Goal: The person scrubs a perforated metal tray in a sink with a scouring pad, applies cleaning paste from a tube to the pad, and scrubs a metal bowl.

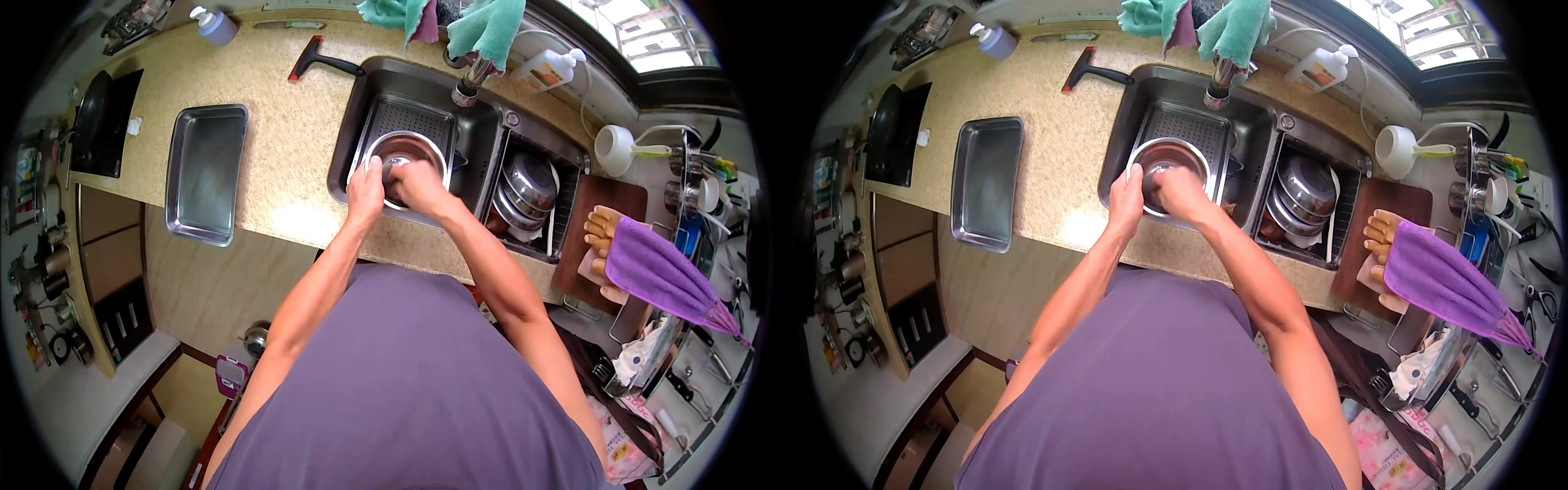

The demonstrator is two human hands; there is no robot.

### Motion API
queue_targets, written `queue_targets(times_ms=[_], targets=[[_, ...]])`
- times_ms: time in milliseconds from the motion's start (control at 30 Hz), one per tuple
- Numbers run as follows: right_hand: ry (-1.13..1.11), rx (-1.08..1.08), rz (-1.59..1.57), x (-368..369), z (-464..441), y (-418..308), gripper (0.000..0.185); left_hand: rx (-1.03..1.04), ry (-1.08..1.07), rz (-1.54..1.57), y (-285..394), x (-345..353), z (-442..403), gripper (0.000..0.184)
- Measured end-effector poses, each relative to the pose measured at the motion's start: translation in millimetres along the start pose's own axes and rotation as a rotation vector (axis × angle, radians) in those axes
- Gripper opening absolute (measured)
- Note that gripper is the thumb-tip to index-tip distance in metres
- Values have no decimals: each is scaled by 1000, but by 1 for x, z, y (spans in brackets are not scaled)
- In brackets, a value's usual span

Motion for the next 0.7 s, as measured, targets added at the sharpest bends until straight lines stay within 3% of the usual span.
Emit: queue_targets(times_ms=[133,167,233,300,367,433,500,533,633,700], targets=[[266,116,81,-26,-4,23,10,-69,-53,-165,4,3,8,47],[267,109,79,-24,-4,19,10,-66,-48,-167,5,2,6,47],[36,-63,-58,-1,3,-9,10,12,17,-40,15,0,9,47],[301,0,-65,-11,-3,16,13,88,12,-139,21,5,11,47],[306,63,47,-22,-8,23,13,14,32,-89,11,2,8,46],[26,-10,-59,-4,1,-3,11,-60,30,-74,5,-2,9,47],[189,14,109,-15,-8,4,10,112,11,-102,17,5,13,46],[353,61,57,-35,-6,13,10,15,-46,-144,5,6,9,47],[12,124,201,-21,1,0,13,38,102,-51,5,-7,3,47],[79,-64,120,-13,2,-9,10,103,96,-146,19,-4,1,47]])
Point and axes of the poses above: each hand's wrist, its own z-axis away from the middle knuckle, its own x-axis out of the palm, y = z × x, the point moved 8 cm from there along -z, towards the middle knuckle, and after that the axes turned 1 degree about -x, right-handed, at the moved point
